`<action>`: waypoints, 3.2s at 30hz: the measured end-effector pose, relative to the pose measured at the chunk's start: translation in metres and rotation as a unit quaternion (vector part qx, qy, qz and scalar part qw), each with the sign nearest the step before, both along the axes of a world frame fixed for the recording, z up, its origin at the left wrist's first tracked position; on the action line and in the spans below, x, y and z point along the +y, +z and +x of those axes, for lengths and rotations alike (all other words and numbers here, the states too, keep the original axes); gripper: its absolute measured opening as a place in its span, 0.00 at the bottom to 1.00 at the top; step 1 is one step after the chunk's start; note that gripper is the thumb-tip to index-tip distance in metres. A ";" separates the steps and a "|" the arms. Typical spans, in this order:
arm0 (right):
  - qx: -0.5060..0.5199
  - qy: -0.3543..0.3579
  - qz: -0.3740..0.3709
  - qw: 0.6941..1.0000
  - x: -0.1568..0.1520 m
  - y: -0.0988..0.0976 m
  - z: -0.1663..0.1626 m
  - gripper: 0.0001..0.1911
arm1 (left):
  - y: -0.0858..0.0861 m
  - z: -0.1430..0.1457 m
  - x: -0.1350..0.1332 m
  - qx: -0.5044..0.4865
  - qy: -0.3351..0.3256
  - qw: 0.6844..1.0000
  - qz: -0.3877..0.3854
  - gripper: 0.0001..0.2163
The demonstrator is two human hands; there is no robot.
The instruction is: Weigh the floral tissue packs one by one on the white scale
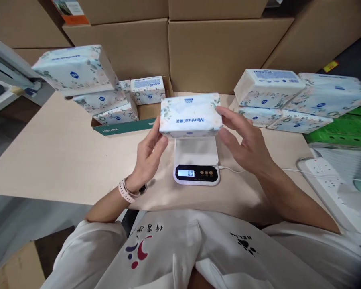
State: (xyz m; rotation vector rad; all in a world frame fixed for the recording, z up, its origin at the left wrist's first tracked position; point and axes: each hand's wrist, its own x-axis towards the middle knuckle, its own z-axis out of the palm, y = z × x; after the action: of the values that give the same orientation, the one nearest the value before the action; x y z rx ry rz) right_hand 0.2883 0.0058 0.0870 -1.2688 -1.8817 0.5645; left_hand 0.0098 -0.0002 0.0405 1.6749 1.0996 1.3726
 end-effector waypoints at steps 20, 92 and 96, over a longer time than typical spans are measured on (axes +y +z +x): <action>0.303 -0.196 -0.009 0.932 -0.026 -0.099 0.046 0.35 | -0.056 -0.001 0.006 -0.209 0.058 0.957 -0.192 0.26; 0.244 -0.141 -0.051 0.958 -0.035 -0.091 0.029 0.36 | -0.049 0.005 0.010 -0.215 0.050 0.941 -0.256 0.27; 0.237 -0.136 -0.045 0.961 -0.036 -0.092 0.029 0.36 | -0.048 0.006 0.009 -0.209 0.046 0.944 -0.250 0.27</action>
State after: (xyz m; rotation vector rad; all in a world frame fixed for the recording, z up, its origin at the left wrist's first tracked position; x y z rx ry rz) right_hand 0.3171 -0.0300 -0.0048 -1.2863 -1.2766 0.7359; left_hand 0.0160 0.0086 -0.0073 0.9281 1.1569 1.2862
